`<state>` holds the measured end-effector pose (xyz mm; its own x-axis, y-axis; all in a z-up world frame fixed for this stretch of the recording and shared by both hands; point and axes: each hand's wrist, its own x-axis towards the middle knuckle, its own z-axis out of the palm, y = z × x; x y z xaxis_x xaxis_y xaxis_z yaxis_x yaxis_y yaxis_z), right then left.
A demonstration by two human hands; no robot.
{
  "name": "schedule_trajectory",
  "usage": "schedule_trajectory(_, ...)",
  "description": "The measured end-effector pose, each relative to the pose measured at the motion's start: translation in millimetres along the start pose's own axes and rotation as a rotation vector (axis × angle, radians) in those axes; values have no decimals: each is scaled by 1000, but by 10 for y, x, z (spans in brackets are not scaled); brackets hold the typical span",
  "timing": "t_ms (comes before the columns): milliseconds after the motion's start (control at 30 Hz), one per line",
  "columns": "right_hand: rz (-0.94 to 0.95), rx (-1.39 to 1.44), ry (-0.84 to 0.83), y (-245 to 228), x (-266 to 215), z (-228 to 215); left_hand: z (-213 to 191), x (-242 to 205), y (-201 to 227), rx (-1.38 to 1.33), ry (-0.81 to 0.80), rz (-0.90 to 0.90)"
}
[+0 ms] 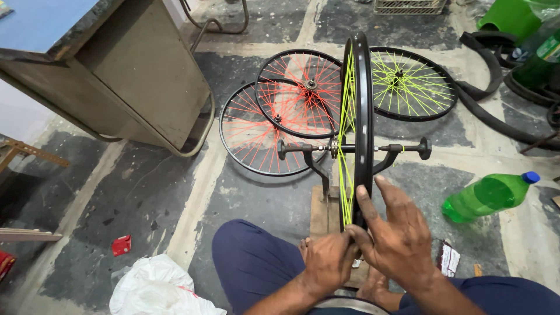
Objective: The person sits on the floor and uses a truing stand to adjust the spokes of bicycle wheels. They tighten and loosen the spoke nipples to align the rims, rotating the wheels to check for wobbles. The person switches between a wheel with neon green spokes and one with red spokes.
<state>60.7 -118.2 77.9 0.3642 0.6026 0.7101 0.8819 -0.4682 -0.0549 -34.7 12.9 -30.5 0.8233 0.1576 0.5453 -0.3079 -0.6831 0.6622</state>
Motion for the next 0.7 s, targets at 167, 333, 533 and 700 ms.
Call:
schedule_trajectory(167, 16, 8, -10, -12, -45, -8, -213, 308, 141, -195, 235, -4)
schedule_trajectory(333, 6, -14, -29, 7, -57, -37, -58, 19, -133, -83, 73, 103)
schedule_trajectory(533, 11, -22, -27, -33, -135, 2, 145, -326, -368, 61, -163, 109)
schedule_trajectory(700, 34, -38, -33, -75, -201, 25, -185, 90, 19, -219, 104, -13)
